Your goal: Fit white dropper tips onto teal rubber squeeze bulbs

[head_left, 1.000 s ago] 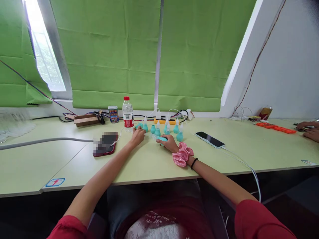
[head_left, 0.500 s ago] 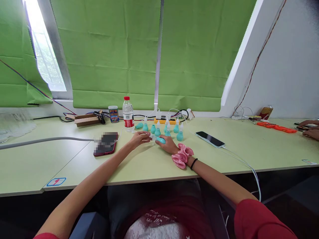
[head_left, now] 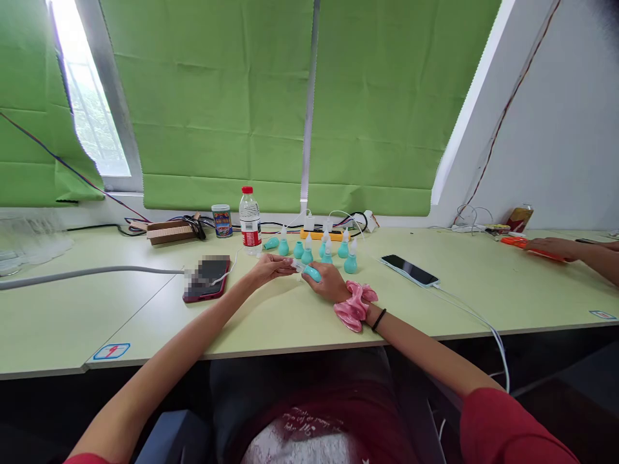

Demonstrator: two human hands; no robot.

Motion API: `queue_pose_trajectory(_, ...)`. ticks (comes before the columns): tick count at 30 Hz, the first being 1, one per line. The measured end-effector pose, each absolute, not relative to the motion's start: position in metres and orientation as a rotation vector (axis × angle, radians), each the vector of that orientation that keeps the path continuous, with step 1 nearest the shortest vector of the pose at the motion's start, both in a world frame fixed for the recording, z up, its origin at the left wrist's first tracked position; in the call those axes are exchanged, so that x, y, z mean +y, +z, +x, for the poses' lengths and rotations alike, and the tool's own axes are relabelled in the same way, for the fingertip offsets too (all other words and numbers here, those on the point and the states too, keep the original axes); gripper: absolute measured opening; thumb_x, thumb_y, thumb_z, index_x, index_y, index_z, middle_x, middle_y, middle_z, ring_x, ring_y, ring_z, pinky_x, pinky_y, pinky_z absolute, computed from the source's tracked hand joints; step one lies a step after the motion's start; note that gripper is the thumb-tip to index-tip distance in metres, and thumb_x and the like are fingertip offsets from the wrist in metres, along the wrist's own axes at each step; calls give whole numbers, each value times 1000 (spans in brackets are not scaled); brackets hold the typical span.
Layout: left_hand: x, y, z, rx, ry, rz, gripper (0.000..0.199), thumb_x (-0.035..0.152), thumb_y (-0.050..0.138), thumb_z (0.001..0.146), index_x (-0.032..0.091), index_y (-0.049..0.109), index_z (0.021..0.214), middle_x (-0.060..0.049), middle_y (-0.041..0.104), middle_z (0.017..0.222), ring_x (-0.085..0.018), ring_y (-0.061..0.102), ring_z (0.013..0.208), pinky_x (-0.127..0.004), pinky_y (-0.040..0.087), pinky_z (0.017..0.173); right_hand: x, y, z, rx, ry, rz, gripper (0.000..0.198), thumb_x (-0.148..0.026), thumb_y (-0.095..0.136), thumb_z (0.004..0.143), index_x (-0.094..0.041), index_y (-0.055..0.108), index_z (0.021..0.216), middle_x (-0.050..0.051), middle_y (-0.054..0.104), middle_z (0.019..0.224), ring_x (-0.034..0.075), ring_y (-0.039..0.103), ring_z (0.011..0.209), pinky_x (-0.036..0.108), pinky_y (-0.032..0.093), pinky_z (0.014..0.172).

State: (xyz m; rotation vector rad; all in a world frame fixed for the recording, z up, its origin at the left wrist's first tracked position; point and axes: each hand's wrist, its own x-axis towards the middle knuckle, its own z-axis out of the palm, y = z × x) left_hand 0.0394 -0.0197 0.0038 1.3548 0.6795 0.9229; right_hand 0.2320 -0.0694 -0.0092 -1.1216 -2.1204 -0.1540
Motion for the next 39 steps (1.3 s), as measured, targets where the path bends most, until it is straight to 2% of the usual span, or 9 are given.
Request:
queue_pose_trajectory(5,-20,8,36,652,895,1492,37,32,72,56,8,65,84,-13,66,80,-23,61,82,-37,43,86,-71,0,236,-2156,-98,-1079,25,-37,49,76,-16,59,86,7,60,77,17,52,68,27,35,65)
queue_pose_trajectory(10,-26,11,36,657,922,1648,34,32,71,55,10,67,81,-11,67,81,-22,61,79,-37,44,83,-72,6,241,-2057,269,-1074,26,-38,54,71,-19,59,87,5,59,87,17,53,77,27,38,69)
queue_pose_trajectory(13,-30,13,37,698,919,1730,31,32,71,55,12,68,78,-9,67,82,-21,61,78,-35,46,80,-73,10,243,-2034,463,-1081,25,-40,57,67,-17,58,77,4,57,79,15,51,71,25,39,64)
queue_pose_trajectory(17,-34,16,38,704,917,1790,33,33,71,54,11,68,79,-11,66,85,-22,61,79,-34,47,79,-76,16,244,-2033,865,-1013,31,-44,57,66,-14,50,62,-1,45,56,7,37,46,20,28,43)
queue_pose_trajectory(21,-36,19,39,643,963,1726,32,33,71,55,10,68,77,-11,67,81,-21,61,76,-35,47,78,-76,16,242,-1964,1212,-817,32,-42,53,71,-14,43,58,-6,31,49,3,23,40,20,17,39)
queue_pose_trajectory(27,-43,22,46,599,1063,1608,28,31,70,58,8,68,74,-9,67,77,-18,61,72,-35,47,79,-74,16,241,-1772,1615,-740,29,-42,48,74,-13,49,71,-4,37,55,2,23,39,19,14,37)
queue_pose_trajectory(31,-42,24,58,627,1171,1514,36,38,68,58,7,66,77,-10,66,78,-19,62,75,-35,46,80,-79,21,237,-1720,1483,-683,30,-43,47,74,-13,52,74,-1,43,62,4,32,44,19,25,40)
queue_pose_trajectory(36,-27,30,44,836,1350,1644,51,52,49,70,8,61,94,-13,65,87,-20,61,77,-35,48,74,-64,18,236,-1758,758,-849,32,-46,49,71,-15,55,75,2,51,68,11,46,59,24,38,54)
queue_pose_trajectory(39,-15,29,20,1382,1326,2083,37,41,51,71,11,65,86,-10,66,83,-21,60,77,-32,46,74,-53,10,243,-1717,505,-935,30,-44,52,68,-15,57,74,3,53,70,15,48,69,27,39,61)
